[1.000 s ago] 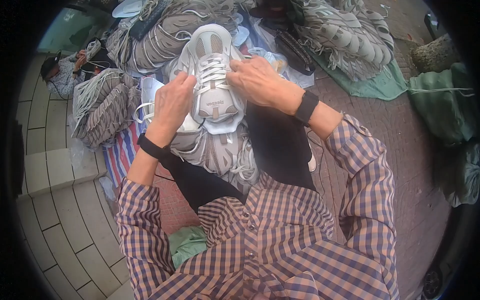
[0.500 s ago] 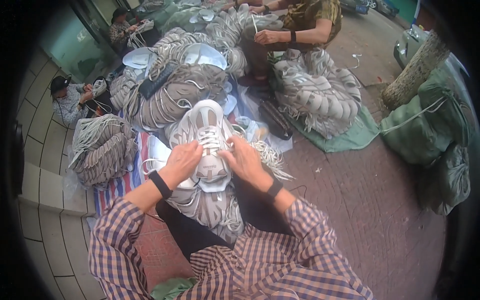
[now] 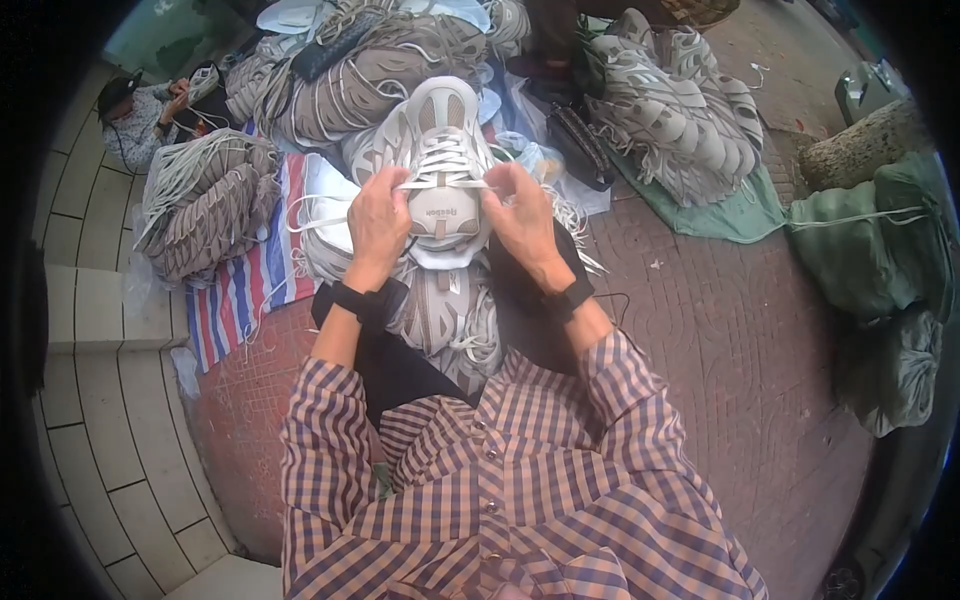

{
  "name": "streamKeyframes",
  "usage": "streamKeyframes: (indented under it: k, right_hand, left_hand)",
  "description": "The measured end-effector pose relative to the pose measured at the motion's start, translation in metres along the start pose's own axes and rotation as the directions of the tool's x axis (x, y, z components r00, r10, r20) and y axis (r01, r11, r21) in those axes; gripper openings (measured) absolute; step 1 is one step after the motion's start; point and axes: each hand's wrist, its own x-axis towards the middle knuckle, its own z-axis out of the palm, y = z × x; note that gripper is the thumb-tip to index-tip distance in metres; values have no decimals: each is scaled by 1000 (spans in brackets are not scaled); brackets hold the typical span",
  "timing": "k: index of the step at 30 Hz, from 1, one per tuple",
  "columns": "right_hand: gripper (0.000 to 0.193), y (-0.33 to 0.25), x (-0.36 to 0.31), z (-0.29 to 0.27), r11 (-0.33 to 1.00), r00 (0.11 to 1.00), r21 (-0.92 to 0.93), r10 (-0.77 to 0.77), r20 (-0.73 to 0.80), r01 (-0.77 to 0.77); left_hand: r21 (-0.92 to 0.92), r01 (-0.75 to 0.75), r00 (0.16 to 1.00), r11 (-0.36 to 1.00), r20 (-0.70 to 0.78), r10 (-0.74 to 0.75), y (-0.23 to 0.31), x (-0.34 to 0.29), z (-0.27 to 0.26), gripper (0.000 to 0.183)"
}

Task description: Lace a white and grey sneaker by threading laces through eyelets.

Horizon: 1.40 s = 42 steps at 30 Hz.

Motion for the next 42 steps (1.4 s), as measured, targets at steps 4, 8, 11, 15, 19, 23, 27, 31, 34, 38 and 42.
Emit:
streamKeyframes:
  k: [4,8,11,15,19,23,27,31,34,38,42]
  right_hand:
    - [26,-3,1,-10,991,987,44,121,103,-126]
    - [38,-12,-5,-17,973,997,-230,48,66,-32]
    - [22,-27,-5,-13,892,960,-359,-233,154,275]
    - [18,-27,-10,-6,722,882,-508,-365,297,469]
    - [21,-34,-1,-2,493,826,-665,-299,478,562]
    - [20,-39,13,2,431,766,-645,-216,606,632]
    - [23,-48,22,4,343,708,-630,-184,682,696]
    - [21,-48,30,1,312,682,-626,-111,723,715]
    - [17,-30,41,1,305,634,-563,-246,733,768]
    - [11,-11,22,-18,353,463,-300,-676,573,886]
    - [11,-31,-79,-48,723,424,18,-425,800,691]
  left_hand:
    - [-132,11,993,991,121,5,13,-2,-20,31]
    - [152,-302,953,941,18,303,33,-6,-27,23]
    - [301,-465,883,833,88,461,30,-13,-17,11]
    - [480,-530,839,699,180,513,30,-5,-7,4]
    - [606,-583,804,542,330,495,29,0,2,12]
    - [648,-624,762,437,380,525,35,7,8,13]
    - [712,-616,760,337,423,493,32,7,12,14]
    - [694,-667,732,271,543,412,36,18,13,14]
    - [570,-795,588,208,638,497,25,29,8,16]
    - [341,-769,628,541,560,540,32,5,-19,13]
    - [-303,-371,510,878,724,465,73,-98,-68,9]
